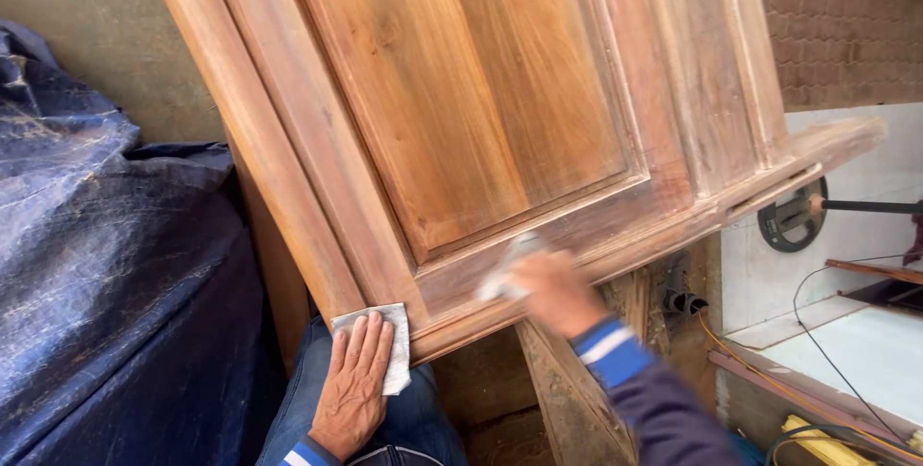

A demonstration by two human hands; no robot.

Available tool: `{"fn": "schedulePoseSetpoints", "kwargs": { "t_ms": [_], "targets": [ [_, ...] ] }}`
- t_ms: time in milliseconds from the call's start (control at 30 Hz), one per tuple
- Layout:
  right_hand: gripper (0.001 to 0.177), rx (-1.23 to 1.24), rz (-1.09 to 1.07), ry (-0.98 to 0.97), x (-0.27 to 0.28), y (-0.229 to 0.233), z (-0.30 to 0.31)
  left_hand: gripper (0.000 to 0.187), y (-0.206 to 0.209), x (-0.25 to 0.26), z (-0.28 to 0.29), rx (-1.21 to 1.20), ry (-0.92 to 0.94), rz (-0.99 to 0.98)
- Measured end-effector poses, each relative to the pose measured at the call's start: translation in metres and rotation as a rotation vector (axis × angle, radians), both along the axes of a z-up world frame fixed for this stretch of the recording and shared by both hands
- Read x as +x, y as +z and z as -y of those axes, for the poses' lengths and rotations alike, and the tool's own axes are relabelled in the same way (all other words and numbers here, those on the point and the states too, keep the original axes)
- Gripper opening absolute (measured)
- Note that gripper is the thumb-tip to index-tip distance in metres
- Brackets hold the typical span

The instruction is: Sanding a large wooden door panel by hand using sandpaper.

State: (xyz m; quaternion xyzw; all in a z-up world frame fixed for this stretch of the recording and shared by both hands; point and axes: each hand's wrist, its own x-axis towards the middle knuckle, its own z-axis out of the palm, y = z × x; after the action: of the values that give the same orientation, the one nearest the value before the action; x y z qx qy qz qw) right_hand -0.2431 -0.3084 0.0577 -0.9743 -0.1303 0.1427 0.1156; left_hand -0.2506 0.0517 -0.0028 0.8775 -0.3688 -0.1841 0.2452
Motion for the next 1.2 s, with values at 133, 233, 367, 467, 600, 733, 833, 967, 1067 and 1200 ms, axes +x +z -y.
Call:
{"fn": "schedulePoseSetpoints", "kwargs": {
  "t_ms": [133, 233, 367, 467, 600, 733, 833, 967, 1067, 1200],
  "targets": [
    [0.019, -0.378, -0.192, -0.08, 0.002, 0.028, 0.093, 0.078, 0.002, 0.001, -0.002, -0.022, 0.009, -0.035],
    [0.023, -0.312, -0.215, -0.19, -0.01, 0.006, 0.063, 0.079, 0.004, 0.005, -0.005, -0.03, 0.015, -0.039],
    [0.008, 0.181, 0.015, -0.084, -0.016, -0.029, -0.055, 0.085, 0.012, 0.008, -0.002, -0.007, -0.005, -0.068],
    [0.006, 0.199, 0.071, -0.056, -0.016, -0.035, -0.062, 0.089, 0.02, 0.02, 0.004, -0.041, -0.043, -0.075],
    [0.011, -0.112, 0.249, -0.279, -0.032, -0.01, 0.088, 0.087, 0.023, 0.063, 0.048, -0.182, -0.395, -0.032],
    [0.006, -0.351, 0.409, -0.593, -0.062, -0.033, 0.204, 0.081, -0.003, 0.095, 0.163, -0.263, -0.598, 0.104],
    [0.009, -0.382, 0.646, -0.852, -0.051, -0.056, 0.202, 0.076, -0.004, 0.118, 0.218, -0.354, -0.693, 0.239],
    [0.01, -0.365, 0.801, -1.086, -0.037, -0.057, 0.183, 0.069, -0.01, 0.135, 0.164, -0.217, -0.952, 0.128],
    [0.01, -0.308, 0.818, -1.143, -0.032, -0.047, 0.17, 0.066, -0.019, 0.151, 0.146, -0.113, -1.114, 0.207],
    [0.013, -0.314, 0.81, -1.132, -0.024, -0.035, 0.163, 0.07, -0.021, 0.158, 0.196, -0.123, -1.249, 0.24]
  ]
}}
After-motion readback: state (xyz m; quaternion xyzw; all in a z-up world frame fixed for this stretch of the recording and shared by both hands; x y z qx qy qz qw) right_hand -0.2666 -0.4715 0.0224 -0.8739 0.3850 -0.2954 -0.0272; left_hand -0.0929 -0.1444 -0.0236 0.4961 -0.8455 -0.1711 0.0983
